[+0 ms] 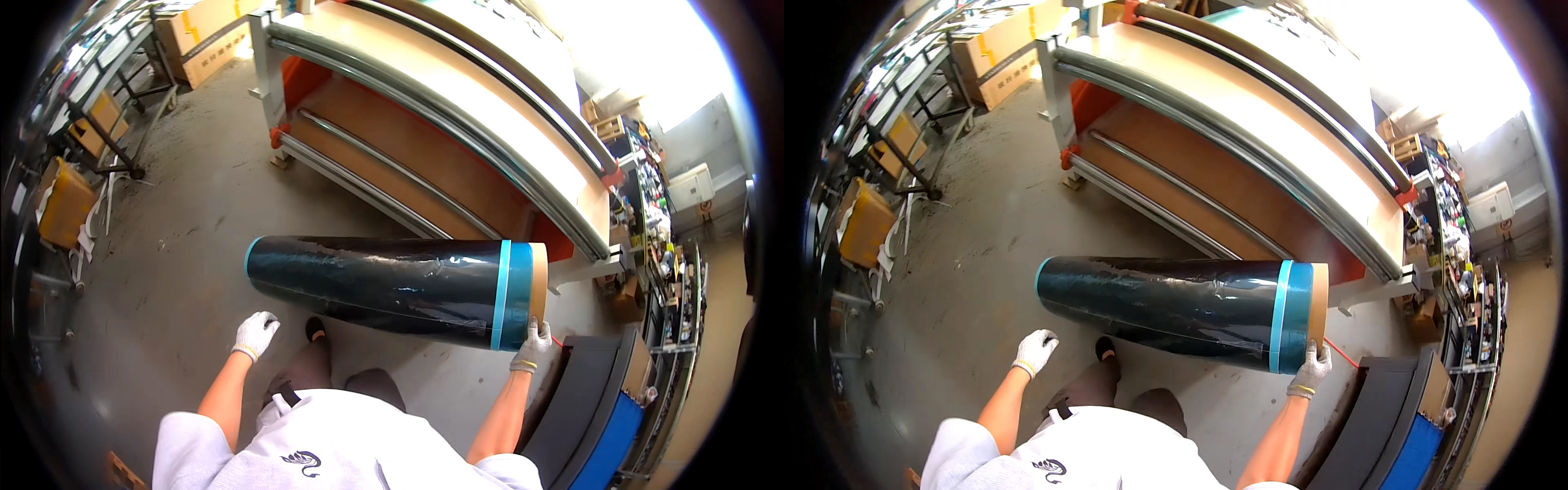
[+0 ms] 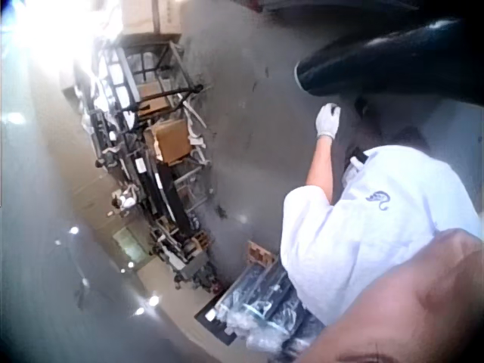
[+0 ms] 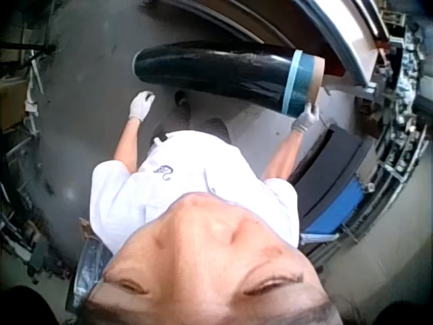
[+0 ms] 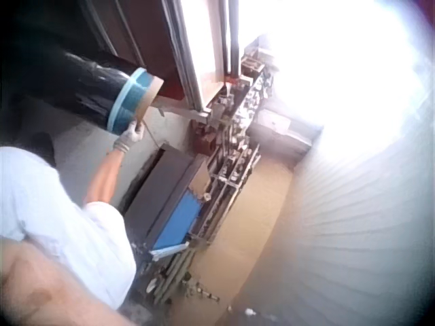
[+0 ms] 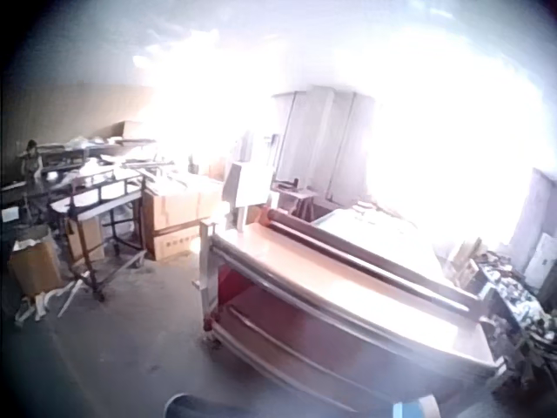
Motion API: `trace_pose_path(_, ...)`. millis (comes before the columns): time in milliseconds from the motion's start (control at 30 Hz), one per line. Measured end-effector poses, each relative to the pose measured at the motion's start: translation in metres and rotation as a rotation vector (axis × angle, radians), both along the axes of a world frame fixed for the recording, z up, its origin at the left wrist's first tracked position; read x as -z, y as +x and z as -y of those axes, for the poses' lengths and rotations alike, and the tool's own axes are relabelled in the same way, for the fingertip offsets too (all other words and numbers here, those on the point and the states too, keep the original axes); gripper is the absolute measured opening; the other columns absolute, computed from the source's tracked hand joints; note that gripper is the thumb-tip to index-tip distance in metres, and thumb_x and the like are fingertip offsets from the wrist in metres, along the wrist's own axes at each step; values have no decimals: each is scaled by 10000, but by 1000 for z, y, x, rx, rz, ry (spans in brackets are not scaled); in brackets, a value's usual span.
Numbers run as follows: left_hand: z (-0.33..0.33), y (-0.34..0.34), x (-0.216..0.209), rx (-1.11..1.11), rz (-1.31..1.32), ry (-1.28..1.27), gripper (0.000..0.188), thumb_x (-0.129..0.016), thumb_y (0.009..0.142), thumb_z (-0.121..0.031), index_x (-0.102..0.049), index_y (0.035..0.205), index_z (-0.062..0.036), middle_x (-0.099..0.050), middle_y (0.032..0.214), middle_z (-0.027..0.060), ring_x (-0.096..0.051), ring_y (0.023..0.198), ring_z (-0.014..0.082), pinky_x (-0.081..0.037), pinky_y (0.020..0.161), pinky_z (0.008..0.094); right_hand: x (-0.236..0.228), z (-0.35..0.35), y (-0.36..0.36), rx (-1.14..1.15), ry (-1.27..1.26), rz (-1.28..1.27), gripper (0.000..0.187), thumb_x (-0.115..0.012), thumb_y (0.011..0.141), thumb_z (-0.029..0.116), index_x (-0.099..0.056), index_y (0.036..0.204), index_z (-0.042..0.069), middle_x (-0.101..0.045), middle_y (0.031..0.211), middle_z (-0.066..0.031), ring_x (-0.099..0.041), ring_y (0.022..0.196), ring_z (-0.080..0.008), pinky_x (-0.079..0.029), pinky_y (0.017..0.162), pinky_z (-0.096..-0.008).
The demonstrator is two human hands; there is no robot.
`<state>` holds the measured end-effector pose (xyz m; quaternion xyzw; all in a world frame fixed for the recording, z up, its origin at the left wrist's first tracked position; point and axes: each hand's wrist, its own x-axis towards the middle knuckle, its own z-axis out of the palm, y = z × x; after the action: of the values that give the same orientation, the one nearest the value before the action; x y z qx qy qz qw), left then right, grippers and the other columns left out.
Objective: The person removes a cardboard tube from a plastic-wrapped roll, then unwraps the roll and places it on a machine. They then handle several flat sheets of material, placing them on the machine's surface.
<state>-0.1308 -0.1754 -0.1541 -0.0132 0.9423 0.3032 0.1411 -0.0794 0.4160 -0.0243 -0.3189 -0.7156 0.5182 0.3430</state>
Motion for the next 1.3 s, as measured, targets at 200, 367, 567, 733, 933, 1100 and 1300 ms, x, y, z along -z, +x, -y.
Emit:
trace_pose_path(200, -31, -98, 58, -39, 215, -43, 275, -650, 875, -325, -693, 961, -68, -699, 992, 169, -653, 956, 358, -513, 842, 440, 48, -73, -43, 37, -93, 129, 133, -654, 936, 99, -632, 857, -6, -601, 798, 18, -496, 695, -61, -444, 643, -246)
trace_pose_path(367, -79, -116, 138, -168, 395, 24, 411, -619, 879, -384, -681, 1096, -41, -675, 1086, 227, -618, 1058, 400, -490, 905, 451, 115, -144, -98, 92, -236, 170, 191, -683, 916, 133, -668, 1026, -24, -664, 921, -44, -602, 799, -122, -492, 726, -271)
trace_pose_path(567, -138, -98, 185, -395, 512, 129, 425, -617, 885, -360, -669, 1151, -34, -668, 1145, 218, -610, 1110, 384, -476, 943, 425, 177, -206, -192, -18, -387, 226, 293, -705, 902, 149, -629, 1105, -47, -667, 1036, -70, -630, 887, -172, -514, 806, -297)
trace_pose_path(733, -151, -100, 206, -671, 545, 252, 423, -625, 884, -350, -668, 1136, -12, -673, 1132, 222, -611, 1119, 374, -472, 943, 414, 205, -241, -238, -49, -424, 208, 487, -718, 900, 286, -583, 1246, -29, -643, 1159, -101, -610, 1053, -219, -491, 915, -342)
trace_pose_path(933, -92, -108, 300, -913, 444, 167, 555, -636, 875, -392, -559, 1300, -44, -633, 1209, 245, -595, 1139, 402, -467, 969, 443, 210, -253, -276, -153, -449, 320, 582, -632, 942, 397, -519, 1377, 28, -554, 1355, -108, -500, 1253, -262, -371, 1078, -402)
trace_pose_path(1100, 9, -137, 384, -1020, 510, -94, 781, -646, 852, -476, -394, 1457, -50, -580, 1279, 288, -546, 1214, 428, -426, 1037, 461, 219, -270, -280, -185, -350, 293, 685, -567, 954, 479, -422, 1465, 47, -428, 1500, -111, -373, 1380, -280, -228, 1170, -413)
trace_pose_path(1300, 118, -177, 474, -1183, 447, -78, 936, -624, 853, -574, -244, 1531, -53, -477, 1394, 309, -485, 1281, 446, -393, 1074, 466, 211, -267, -297, -81, -309, 323, 741, -545, 951, 530, -394, 1470, 23, -421, 1490, -161, -391, 1360, -340, -268, 1157, -457)
